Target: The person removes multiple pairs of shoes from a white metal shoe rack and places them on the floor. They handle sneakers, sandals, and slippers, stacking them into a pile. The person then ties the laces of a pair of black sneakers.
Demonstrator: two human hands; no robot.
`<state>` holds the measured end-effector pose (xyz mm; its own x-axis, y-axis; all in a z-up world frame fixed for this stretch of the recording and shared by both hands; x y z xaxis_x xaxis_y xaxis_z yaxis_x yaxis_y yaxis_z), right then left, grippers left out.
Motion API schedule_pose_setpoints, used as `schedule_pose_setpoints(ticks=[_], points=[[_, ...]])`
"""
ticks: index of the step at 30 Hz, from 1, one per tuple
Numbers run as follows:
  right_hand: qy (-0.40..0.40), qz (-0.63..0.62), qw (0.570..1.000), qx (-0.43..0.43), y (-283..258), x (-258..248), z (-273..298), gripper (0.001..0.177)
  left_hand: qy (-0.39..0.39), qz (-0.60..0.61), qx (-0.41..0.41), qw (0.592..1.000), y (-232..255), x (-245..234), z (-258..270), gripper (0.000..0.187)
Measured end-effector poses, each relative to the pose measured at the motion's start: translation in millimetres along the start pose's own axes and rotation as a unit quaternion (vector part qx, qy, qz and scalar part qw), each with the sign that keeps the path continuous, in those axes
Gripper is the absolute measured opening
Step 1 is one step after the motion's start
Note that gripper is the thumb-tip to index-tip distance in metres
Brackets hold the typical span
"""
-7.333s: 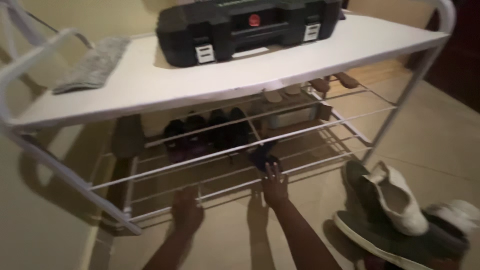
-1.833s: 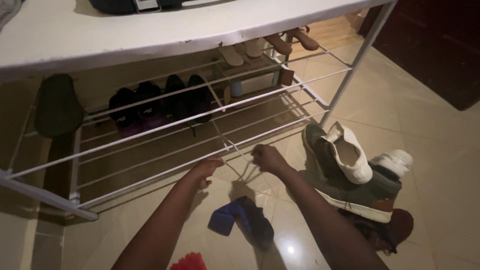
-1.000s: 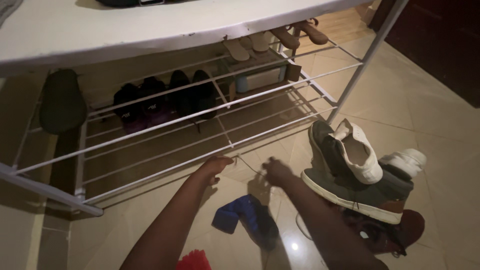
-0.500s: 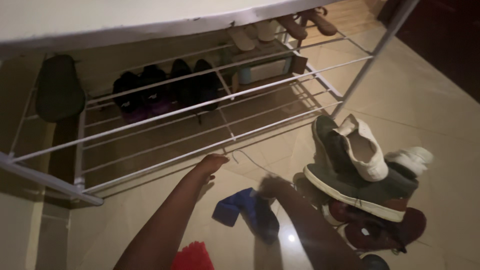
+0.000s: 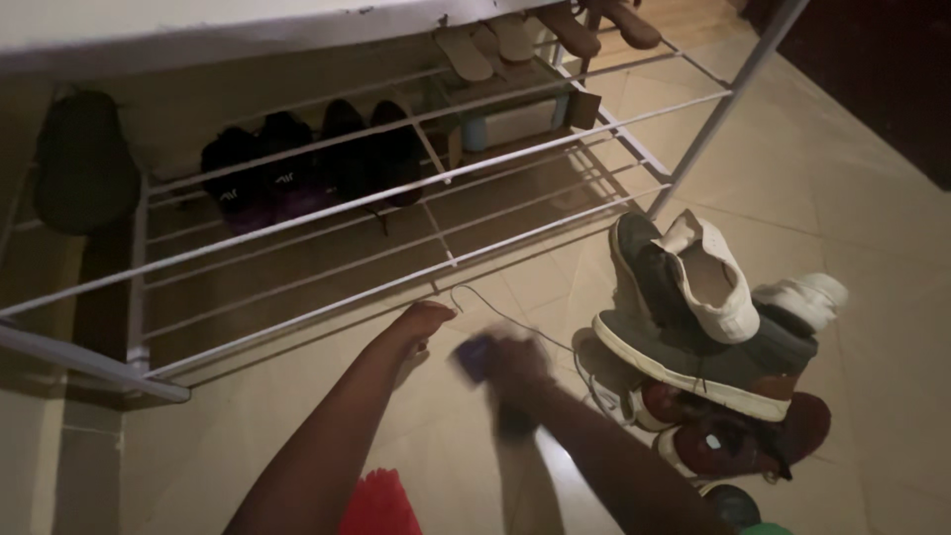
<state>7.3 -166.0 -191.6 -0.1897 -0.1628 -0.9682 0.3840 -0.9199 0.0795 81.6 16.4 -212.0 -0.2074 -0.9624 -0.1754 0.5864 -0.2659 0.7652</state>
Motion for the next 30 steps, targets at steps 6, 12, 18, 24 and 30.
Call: schedule_pose_setpoints(ticks=[6, 12, 18, 24, 30], points=[[0.095, 0.206, 0.969, -0.099, 61.2, 33.0, 6.3, 0.053, 0.01, -0.018, -0.006, 1.0, 6.1, -3.1, 10.5, 0.049], [-0.17, 0.198, 0.965, 0.006, 115.3, 84.2, 46.4, 0.035, -0.005, -0.009, 0.003, 1.0, 9.1, 18.5, 10.6, 0.048], [-0.125, 0.129, 0.98, 0.085, 89.7, 53.2, 31.6, 0.02, -0.014, -0.024, 0.024, 0.999, 18.2, 28.4, 7.1, 0.047], [0.012, 0.022, 0.998, 0.054, 15.7, -80.3, -11.9, 0.019, -0.003, 0.011, 0.055, 0.998, 43.0, 20.1, 27.8, 0.042], [0.206, -0.077, 0.975, 0.04, -12.5, -229.3, -13.8, 0.022, 0.154, -0.068, 0.328, 0.93, 158.6, -38.6, 124.4, 0.027]])
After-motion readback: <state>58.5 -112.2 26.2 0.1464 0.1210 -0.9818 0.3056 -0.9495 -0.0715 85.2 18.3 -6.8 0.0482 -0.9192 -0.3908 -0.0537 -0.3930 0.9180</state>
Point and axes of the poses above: each hand's wrist, its own z-axis away from the middle knuckle, its own x-axis out of the palm, y = z × x, the point moved 10 cm from there along -z, towards the middle knuckle, and after that the axes turned 9 degrees about z, right-handed, at the moved point
